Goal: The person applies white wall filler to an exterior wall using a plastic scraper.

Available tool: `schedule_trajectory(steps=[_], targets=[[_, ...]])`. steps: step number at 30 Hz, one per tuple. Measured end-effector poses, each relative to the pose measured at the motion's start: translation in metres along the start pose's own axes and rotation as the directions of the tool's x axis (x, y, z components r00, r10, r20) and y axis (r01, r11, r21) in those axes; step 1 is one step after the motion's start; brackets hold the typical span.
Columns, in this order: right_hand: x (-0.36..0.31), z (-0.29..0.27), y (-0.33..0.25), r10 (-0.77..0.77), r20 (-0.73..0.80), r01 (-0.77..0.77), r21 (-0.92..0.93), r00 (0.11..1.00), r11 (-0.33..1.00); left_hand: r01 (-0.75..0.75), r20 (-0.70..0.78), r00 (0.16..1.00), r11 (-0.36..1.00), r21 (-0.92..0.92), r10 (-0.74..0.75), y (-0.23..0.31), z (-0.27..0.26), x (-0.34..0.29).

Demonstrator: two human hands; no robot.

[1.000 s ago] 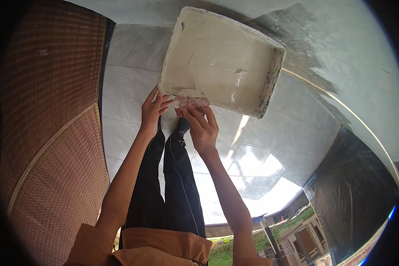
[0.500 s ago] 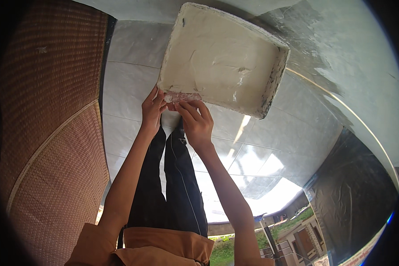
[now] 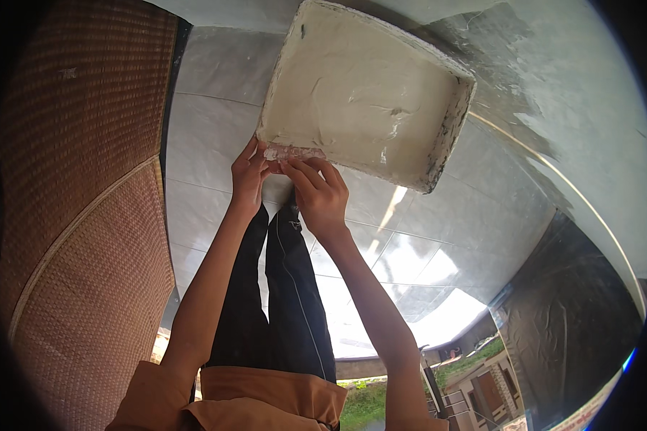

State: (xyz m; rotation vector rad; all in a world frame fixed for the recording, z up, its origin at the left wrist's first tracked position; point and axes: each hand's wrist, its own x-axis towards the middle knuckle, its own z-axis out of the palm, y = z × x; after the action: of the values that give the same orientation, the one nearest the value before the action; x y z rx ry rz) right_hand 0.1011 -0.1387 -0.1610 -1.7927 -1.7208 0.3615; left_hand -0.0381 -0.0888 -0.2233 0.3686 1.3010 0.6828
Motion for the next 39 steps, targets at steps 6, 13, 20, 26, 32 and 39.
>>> schedule_trajectory(steps=[6,13,20,26,32,39], targets=[[0.012,-0.009,0.002,0.026,0.06,-0.028,0.026,0.998,0.999,0.044,-0.033,0.999,0.996,0.083,-0.041,0.005,0.001,-0.002],[0.053,-0.018,0.004,0.132,0.148,-0.139,0.036,0.98,0.99,0.056,0.022,0.998,0.989,0.134,-0.06,0.014,0.004,-0.007],[0.074,-0.014,0.02,0.23,0.21,-0.246,0.055,0.95,0.968,0.071,0.013,0.997,0.986,0.149,-0.074,0.015,0.004,-0.007],[0.079,-0.023,0.033,0.266,0.234,-0.308,0.161,0.935,0.938,0.058,0.022,0.998,0.981,0.184,-0.063,0.019,0.003,-0.009],[0.083,-0.061,0.035,0.547,0.198,-0.578,0.378,0.814,0.723,-0.068,-0.013,0.997,0.949,0.308,0.076,0.028,-0.004,-0.017],[0.097,-0.16,0.006,0.66,0.274,-0.535,0.814,0.699,0.228,-0.488,0.166,0.837,0.574,0.658,0.522,0.124,0.026,-0.051]])
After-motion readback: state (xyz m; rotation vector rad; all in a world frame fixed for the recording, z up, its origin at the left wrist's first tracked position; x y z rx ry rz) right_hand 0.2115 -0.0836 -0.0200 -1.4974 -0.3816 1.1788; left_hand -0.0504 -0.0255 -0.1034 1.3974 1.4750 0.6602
